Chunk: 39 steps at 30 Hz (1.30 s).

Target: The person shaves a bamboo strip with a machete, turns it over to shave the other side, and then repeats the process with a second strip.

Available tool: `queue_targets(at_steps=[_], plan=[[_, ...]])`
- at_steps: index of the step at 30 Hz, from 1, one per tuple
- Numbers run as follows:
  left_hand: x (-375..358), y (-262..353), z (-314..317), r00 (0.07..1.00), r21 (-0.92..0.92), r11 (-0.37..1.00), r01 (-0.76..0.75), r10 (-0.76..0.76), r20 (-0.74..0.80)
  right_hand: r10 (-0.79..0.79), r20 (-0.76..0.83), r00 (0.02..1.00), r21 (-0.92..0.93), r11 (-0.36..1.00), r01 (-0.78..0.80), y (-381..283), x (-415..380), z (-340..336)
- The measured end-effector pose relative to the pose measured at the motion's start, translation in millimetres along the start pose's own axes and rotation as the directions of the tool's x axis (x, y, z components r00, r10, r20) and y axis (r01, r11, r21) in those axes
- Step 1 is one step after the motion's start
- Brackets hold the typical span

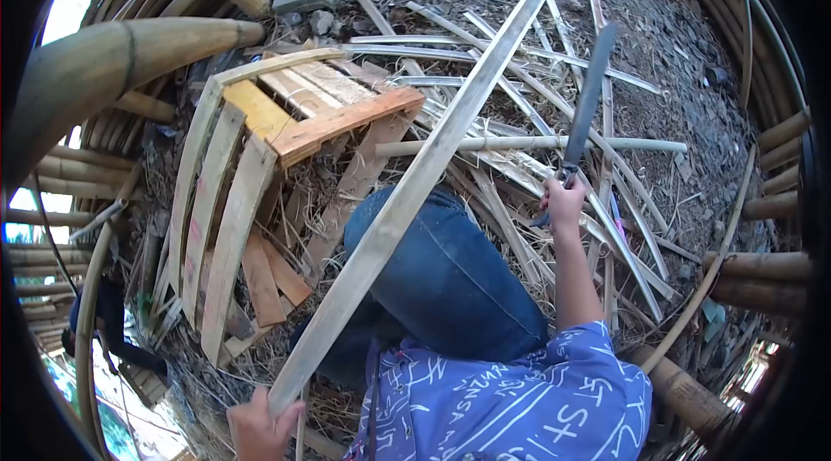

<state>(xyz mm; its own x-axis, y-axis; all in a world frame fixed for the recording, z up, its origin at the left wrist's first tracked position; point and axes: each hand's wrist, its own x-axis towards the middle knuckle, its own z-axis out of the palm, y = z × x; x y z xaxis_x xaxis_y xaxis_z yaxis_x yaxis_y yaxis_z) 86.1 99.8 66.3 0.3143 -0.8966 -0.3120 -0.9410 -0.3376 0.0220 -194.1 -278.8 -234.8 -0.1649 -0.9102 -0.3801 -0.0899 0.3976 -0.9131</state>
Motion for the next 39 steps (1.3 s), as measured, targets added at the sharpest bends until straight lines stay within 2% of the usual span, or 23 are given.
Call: queue_targets(at_steps=[1, 3, 5, 7, 9, 11, 12, 13, 15, 19, 23, 28, 34, 39], plan=[[13, 14, -7, 1.0, -0.003, 1.0, 0.017, -0.017, -0.003, -0.047, 0.006, 0.999, 0.056, 0.997, 0.047, -7, -7, 2], [39, 40, -21, 0.949, -0.223, 0.925, 0.307, -0.28, 0.146, -0.105, 0.01, 0.994, 0.115, 0.988, 0.104, -28, -23, 8], [49, 42, -8, 0.968, -0.198, 0.949, 0.244, -0.225, 0.114, -0.249, 0.069, 0.966, 0.132, 0.962, 0.239, -54, -40, 12], [59, 42, 5, 0.989, -0.139, 0.979, 0.148, -0.148, 0.015, -0.364, 0.151, 0.919, 0.006, 0.93, 0.367, -68, -49, 10], [71, 55, -1, 0.987, -0.161, 0.974, 0.161, -0.161, 0.009, -0.456, 0.245, 0.856, -0.122, 0.861, 0.494, -108, -72, 14], [81, 67, -4, 0.983, 0.002, 0.989, 0.15, -0.149, -0.108, -0.565, 0.327, 0.757, -0.275, 0.71, 0.648, -127, -82, 17], [84, 71, -5, 0.983, 0.006, 0.989, 0.147, -0.146, -0.111, -0.616, 0.361, 0.7, -0.272, 0.648, 0.711, -140, -92, 20], [87, 73, -5, 0.985, 0.011, 0.992, 0.125, -0.123, -0.121, -0.618, 0.356, 0.701, -0.271, 0.65, 0.71, -140, -93, 22], [93, 78, -5, 0.987, 0.021, 0.995, 0.099, -0.095, -0.132, -0.654, 0.486, 0.579, -0.292, 0.502, 0.814, -137, -92, 26], [102, 91, -7, 0.993, 0.021, 0.999, 0.042, -0.039, -0.115, -0.638, 0.547, 0.542, -0.348, 0.415, 0.841, -137, -95, 30], [101, 95, -7, 0.993, -0.003, 1.0, 0.02, -0.02, -0.119, -0.632, 0.502, 0.59, -0.451, 0.391, 0.802, -133, -87, 28], [99, 98, -8, 0.996, 0.0, 0.999, 0.032, -0.032, -0.089, -0.591, 0.518, 0.619, -0.472, 0.406, 0.783, -132, -84, 31], [98, 98, -8, 0.998, -0.07, 0.997, 0.032, -0.036, -0.056, -0.652, 0.531, 0.541, -0.487, 0.288, 0.825, -122, -69, 41], [98, 100, -11, 0.999, -0.103, 0.993, 0.052, -0.053, -0.004, -0.592, 0.584, 0.555, -0.521, 0.251, 0.816, -112, -52, 43]])
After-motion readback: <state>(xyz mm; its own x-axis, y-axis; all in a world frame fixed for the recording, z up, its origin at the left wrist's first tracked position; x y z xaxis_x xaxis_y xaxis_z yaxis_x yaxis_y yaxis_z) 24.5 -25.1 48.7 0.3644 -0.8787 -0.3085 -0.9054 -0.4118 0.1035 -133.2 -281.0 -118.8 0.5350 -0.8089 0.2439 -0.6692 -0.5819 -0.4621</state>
